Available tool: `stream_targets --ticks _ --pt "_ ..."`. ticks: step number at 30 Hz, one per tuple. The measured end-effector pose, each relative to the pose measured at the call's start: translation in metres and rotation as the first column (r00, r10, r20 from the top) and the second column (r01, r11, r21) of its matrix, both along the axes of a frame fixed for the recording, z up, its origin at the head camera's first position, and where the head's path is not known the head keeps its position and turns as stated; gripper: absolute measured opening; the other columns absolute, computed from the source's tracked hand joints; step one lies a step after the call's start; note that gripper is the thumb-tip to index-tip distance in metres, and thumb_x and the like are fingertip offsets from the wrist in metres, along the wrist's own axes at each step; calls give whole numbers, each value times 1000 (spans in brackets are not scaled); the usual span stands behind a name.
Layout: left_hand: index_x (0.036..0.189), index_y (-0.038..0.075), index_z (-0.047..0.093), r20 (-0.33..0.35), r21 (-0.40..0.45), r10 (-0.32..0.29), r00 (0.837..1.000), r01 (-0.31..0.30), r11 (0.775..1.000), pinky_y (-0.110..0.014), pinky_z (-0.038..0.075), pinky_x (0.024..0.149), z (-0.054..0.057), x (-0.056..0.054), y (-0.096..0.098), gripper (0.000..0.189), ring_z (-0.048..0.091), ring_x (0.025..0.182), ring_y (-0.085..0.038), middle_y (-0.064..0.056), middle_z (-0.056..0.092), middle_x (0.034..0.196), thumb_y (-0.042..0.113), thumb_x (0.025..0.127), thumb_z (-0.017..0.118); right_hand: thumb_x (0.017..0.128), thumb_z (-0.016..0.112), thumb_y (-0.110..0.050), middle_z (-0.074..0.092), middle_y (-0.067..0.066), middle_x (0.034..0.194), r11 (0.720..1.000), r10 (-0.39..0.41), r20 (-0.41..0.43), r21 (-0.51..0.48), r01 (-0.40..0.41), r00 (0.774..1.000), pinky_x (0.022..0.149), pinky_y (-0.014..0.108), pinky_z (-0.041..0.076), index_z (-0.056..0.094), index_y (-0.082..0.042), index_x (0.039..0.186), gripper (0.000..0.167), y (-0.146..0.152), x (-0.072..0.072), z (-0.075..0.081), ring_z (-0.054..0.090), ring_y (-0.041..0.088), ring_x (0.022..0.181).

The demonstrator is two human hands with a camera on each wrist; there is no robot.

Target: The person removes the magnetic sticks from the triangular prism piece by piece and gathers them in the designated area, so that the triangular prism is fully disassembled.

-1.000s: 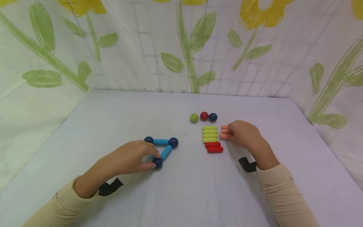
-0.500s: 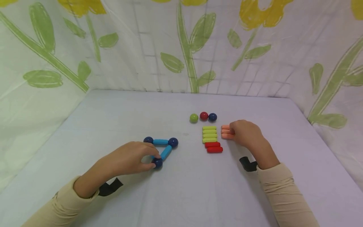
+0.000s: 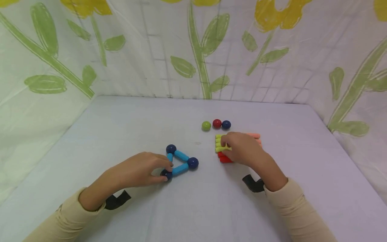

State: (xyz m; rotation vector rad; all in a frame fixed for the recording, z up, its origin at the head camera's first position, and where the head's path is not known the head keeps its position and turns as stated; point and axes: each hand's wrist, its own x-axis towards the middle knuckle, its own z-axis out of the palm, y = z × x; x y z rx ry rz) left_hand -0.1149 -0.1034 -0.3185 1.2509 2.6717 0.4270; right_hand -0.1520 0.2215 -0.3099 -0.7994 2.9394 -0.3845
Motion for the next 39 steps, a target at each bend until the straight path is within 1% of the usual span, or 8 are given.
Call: stream_targets --ticks 3,6,10,14,17,23,31,39 --pt "106 10 77 13 10 -23 1000 23 1000 -31 53 87 -1 0 1 20 66 98 -12 3 73 103 14 87 79 87 79 -10 66 1 96 987 148 -50 -51 -150 988 67 27 51 73 -9 101 15 -16 10 -3 58 16 78" --pt "105 10 77 22 25 -38 999 38 999 -29 53 84 -2 0 1 19 65 92 -9 4 72 100 10 86 79 87 79 -12 66 0 99 964 244 -88 -83 -252 966 63 23 50 73 -11 105 19 -31 20 -6 58 13 75" --pt "103 11 77 23 39 -52 998 51 998 -27 53 80 -3 -2 0 17 64 87 -7 5 72 97 8 86 78 87 79 -16 64 -4 97 949 295 -95 -85 -303 951 65 23 51 71 -16 109 23 -47 28 -13 59 11 76" --pt "102 11 77 33 47 -59 998 58 997 -27 53 81 -3 -2 0 16 64 89 -6 5 72 97 8 86 78 88 79 -18 59 -6 91 939 336 -10 -69 -336 942 65 22 49 68 -18 112 26 -56 31 -24 56 7 73" --pt "102 11 78 45 50 -66 997 63 997 -27 53 82 -3 -2 1 15 64 89 -6 5 72 98 8 87 78 87 80 -17 55 -7 87 935 351 27 -70 -349 936 62 21 46 67 -20 110 26 -56 32 -28 51 6 70" --pt "101 11 78 51 47 -70 996 68 997 -26 53 80 -3 -1 1 14 63 87 -5 6 72 96 8 87 78 88 76 -9 54 -4 89 926 376 16 -50 -375 926 62 20 46 72 -18 103 18 -55 32 -29 51 7 70" --pt "99 10 78 52 52 -90 995 88 995 -25 52 79 -5 -2 1 13 62 85 -4 6 71 94 7 87 77 89 72 -6 58 -7 100 943 327 89 -95 -319 941 75 26 53 74 -17 107 21 -41 24 -20 56 8 85" --pt "102 11 78 77 53 -85 993 81 995 -26 53 83 -4 -2 1 14 64 91 -5 6 72 98 7 88 76 88 71 -1 60 0 108 951 265 -55 -149 -271 963 70 30 53 73 -11 110 24 -13 9 -2 58 13 84"
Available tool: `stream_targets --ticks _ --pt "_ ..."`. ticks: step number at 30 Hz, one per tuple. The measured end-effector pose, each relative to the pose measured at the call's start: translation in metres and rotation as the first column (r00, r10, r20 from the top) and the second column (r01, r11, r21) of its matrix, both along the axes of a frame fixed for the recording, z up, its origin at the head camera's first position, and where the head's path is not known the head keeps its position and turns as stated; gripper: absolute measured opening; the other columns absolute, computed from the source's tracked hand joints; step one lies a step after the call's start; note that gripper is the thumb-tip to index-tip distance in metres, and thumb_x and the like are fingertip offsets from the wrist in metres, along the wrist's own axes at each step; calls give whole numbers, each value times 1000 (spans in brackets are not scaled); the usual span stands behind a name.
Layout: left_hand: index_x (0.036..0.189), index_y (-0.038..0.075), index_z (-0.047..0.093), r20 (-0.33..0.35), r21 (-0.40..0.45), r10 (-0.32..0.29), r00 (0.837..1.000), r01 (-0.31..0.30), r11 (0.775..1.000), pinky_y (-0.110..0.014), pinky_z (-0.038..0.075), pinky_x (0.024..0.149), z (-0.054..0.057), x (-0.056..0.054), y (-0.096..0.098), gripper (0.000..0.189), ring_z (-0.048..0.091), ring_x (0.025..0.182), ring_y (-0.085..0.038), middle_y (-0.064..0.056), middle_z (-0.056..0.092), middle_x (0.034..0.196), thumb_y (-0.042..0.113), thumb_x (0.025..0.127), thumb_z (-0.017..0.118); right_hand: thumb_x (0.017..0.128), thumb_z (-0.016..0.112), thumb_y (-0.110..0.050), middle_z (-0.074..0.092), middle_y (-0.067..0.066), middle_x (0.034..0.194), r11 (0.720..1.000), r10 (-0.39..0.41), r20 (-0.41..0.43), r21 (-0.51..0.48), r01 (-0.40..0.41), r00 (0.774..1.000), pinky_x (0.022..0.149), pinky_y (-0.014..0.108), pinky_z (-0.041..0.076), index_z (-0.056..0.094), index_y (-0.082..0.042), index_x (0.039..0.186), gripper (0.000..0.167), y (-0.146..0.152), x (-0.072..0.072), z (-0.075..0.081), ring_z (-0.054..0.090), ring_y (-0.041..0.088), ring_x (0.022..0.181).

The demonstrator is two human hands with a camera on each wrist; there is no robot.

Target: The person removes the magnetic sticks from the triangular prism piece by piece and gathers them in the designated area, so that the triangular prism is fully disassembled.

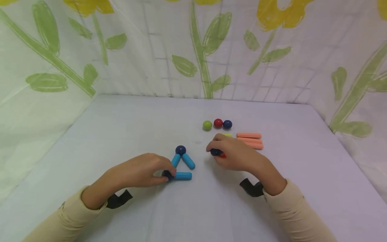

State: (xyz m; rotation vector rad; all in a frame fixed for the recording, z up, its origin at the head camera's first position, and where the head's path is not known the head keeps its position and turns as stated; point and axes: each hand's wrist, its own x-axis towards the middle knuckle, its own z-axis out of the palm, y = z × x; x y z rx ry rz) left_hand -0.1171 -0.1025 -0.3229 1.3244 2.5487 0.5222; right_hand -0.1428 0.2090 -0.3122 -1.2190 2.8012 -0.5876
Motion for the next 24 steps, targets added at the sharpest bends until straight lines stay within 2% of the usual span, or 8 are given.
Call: stream_targets --ticks 2,5,11,17,20,24 --pt "102 10 78 1 4 -4 1000 4 1000 -26 53 84 1 0 0 14 64 93 -5 6 72 99 7 88 76 87 72 -1 62 2 107 999 -39 -22 -13 38 999 71 32 54 72 -9 111 25 8 -5 5 59 15 83" --pt "102 10 77 5 6 -3 1000 3 1000 -26 52 85 1 -1 -1 15 64 94 -5 6 72 100 6 88 76 87 76 -4 65 5 107 992 -124 -4 -20 124 992 74 38 56 70 -4 115 29 19 -16 13 59 17 85" --pt "103 10 77 9 5 -6 1000 6 1000 -26 52 86 1 0 0 15 64 95 -5 6 72 101 6 88 76 89 73 -8 67 14 111 953 -302 73 34 300 951 77 44 53 65 4 122 35 45 -48 17 61 25 89" --pt "102 10 78 7 0 -2 1000 2 1000 -26 52 85 2 1 1 15 64 94 -5 5 73 100 7 88 76 88 70 -6 64 22 113 918 -394 140 106 381 908 81 50 51 64 5 124 38 61 -80 8 58 35 97" --pt "102 10 77 4 3 -1 1000 1 1000 -26 52 85 1 1 1 15 64 95 -5 5 73 100 7 88 76 88 68 -5 63 24 114 903 -426 153 126 410 892 84 52 50 64 5 123 36 63 -91 1 57 36 97" --pt "102 10 77 4 3 -1 1000 1 1000 -26 52 86 1 1 0 15 64 94 -5 5 72 100 7 88 76 88 67 -4 63 25 115 895 -444 159 134 426 882 88 54 49 63 5 123 37 62 -100 -5 57 37 99"
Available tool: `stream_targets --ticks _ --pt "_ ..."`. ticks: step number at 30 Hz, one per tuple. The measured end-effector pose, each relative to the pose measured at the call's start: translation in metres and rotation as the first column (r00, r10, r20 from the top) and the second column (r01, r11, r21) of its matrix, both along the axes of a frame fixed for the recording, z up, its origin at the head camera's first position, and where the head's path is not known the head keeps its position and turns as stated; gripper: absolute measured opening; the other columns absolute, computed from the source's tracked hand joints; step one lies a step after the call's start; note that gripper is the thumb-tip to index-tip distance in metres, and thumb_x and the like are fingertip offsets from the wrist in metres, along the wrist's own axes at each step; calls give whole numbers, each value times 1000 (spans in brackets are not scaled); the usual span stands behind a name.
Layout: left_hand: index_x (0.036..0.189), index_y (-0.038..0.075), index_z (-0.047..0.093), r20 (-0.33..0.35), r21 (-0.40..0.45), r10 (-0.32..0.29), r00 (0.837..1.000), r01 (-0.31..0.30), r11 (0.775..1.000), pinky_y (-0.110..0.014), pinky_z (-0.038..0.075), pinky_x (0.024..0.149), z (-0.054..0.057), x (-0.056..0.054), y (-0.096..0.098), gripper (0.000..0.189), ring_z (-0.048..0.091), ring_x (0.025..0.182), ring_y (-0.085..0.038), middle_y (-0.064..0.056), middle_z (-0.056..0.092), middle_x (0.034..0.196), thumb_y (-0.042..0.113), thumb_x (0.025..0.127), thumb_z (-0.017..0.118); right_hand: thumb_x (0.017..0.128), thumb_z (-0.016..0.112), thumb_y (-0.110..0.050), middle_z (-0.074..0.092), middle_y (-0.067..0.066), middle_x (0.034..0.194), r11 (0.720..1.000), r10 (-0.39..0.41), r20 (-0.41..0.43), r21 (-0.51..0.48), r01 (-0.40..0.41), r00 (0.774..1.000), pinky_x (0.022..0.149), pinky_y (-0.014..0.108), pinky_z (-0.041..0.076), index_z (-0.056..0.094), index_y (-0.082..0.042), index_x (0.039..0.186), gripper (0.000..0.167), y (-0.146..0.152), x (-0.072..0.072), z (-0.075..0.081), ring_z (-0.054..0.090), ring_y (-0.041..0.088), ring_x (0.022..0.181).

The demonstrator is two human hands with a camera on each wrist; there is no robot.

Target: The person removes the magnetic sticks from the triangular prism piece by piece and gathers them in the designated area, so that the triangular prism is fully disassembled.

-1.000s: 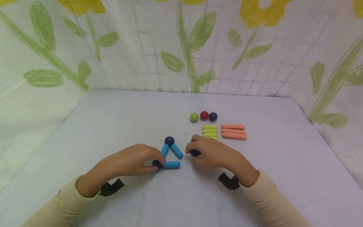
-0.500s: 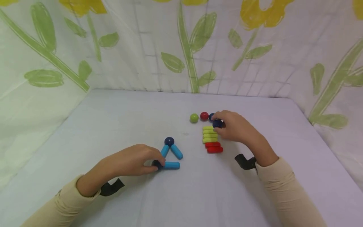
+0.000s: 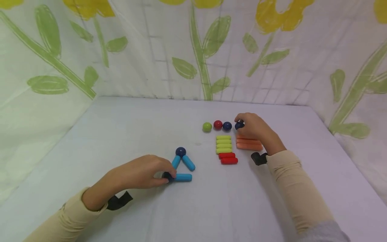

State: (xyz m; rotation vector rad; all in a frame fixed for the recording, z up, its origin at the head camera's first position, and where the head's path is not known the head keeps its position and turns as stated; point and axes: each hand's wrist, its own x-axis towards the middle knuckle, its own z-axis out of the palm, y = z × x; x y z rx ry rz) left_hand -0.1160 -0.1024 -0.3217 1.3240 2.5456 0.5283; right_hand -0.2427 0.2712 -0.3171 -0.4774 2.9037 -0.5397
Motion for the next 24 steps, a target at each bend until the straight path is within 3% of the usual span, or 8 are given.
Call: stream_targets --ticks 11,18,21,24 --pt "102 10 78 6 -6 4 1000 -4 1000 -27 52 86 1 0 1 14 64 95 -6 5 73 100 7 88 76 85 64 -1 65 23 113 1000 2 10 5 -2 1000 90 55 47 64 4 122 37 -3 -5 -9 58 36 100" --pt "102 10 77 -5 1 -9 1000 9 1000 -26 52 87 -1 1 1 15 64 97 -6 5 72 101 6 88 76 87 65 -4 58 29 124 1000 -14 22 8 14 1000 89 56 48 58 6 129 43 -1 1 -6 57 39 102" --pt "102 10 77 1 12 -20 1000 20 1000 -26 52 87 -1 1 1 16 64 98 -6 7 72 102 4 88 75 89 64 -5 55 30 127 999 -33 -1 0 33 999 89 57 48 58 6 130 42 -2 7 -4 56 43 106" --pt "104 12 76 2 26 -26 1000 26 999 -26 51 89 -2 2 1 20 63 102 -6 7 70 107 0 89 73 92 63 -4 56 28 127 999 -38 -80 -23 36 996 90 57 48 62 5 126 35 -10 18 0 55 43 110"
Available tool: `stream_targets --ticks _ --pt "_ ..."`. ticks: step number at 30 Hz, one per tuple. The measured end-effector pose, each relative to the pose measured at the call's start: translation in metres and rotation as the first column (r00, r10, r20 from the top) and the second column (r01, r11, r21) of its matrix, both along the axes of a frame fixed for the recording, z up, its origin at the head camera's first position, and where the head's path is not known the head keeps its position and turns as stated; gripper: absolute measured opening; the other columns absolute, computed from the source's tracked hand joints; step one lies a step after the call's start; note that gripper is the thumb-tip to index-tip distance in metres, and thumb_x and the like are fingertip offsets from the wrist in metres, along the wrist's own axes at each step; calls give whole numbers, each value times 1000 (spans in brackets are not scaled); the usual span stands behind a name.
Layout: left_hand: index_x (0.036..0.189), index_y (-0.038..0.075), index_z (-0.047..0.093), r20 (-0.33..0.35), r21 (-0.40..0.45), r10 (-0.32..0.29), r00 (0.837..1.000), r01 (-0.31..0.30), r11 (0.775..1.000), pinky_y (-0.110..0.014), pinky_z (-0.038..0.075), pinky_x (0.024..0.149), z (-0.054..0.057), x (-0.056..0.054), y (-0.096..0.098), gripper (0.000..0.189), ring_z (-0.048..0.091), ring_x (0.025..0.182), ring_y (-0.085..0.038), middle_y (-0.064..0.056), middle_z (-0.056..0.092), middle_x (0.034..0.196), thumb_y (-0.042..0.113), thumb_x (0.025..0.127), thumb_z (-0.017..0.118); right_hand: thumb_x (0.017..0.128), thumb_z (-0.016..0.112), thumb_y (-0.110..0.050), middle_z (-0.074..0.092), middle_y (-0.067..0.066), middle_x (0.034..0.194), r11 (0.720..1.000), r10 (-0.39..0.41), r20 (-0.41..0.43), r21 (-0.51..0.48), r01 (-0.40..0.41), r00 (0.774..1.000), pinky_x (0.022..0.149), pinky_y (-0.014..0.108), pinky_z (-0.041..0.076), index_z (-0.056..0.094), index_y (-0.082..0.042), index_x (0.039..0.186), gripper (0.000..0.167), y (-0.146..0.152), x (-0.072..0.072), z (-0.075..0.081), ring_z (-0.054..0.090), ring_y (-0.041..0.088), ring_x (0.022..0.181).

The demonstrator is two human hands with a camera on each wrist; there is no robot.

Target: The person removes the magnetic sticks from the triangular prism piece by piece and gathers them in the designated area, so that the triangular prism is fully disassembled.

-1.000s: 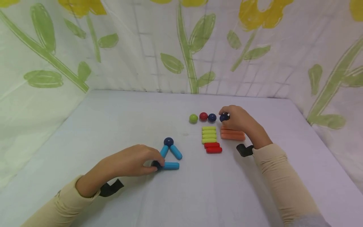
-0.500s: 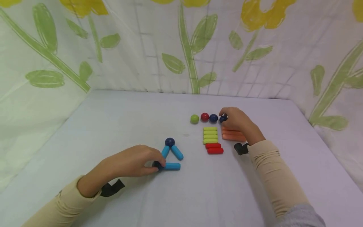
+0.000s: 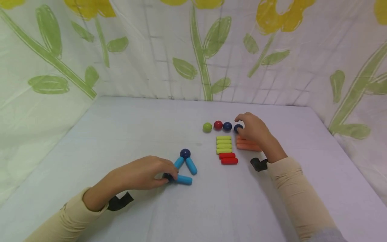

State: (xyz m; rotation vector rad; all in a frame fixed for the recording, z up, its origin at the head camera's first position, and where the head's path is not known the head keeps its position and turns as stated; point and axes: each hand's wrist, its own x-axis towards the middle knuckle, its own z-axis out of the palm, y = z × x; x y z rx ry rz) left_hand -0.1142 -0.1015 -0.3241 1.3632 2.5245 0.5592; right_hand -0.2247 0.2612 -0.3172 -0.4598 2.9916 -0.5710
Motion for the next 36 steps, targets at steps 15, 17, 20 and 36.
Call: stream_targets --ticks 15,17,20,36 --pt "109 13 71 -47 23 28 998 -27 999 -27 52 90 -3 1 -2 28 62 106 -14 0 64 118 -6 90 69 91 71 -3 64 7 119 835 543 -127 -22 -550 830 87 38 54 70 -8 119 29 -96 56 -7 62 24 107" --pt "109 13 71 -52 28 22 998 -21 999 -27 52 90 -4 1 -2 27 62 105 -13 0 64 117 -6 90 69 90 72 -2 63 5 119 792 605 -107 -17 -610 789 89 35 54 71 -9 118 28 -104 59 -10 61 21 107" --pt "109 13 71 -55 31 16 998 -14 999 -26 51 89 -4 0 -3 28 62 106 -12 0 64 116 -7 90 69 90 71 -1 64 5 117 772 631 -87 -21 -635 771 89 33 53 72 -9 113 24 -111 62 -13 62 20 105" --pt "108 12 73 -64 22 16 998 -14 1000 -30 51 93 -1 0 0 27 62 110 -16 -2 64 118 -7 90 67 89 78 -30 46 -9 56 945 324 -41 66 -321 945 50 22 37 59 -18 67 32 -122 88 -25 45 7 55"
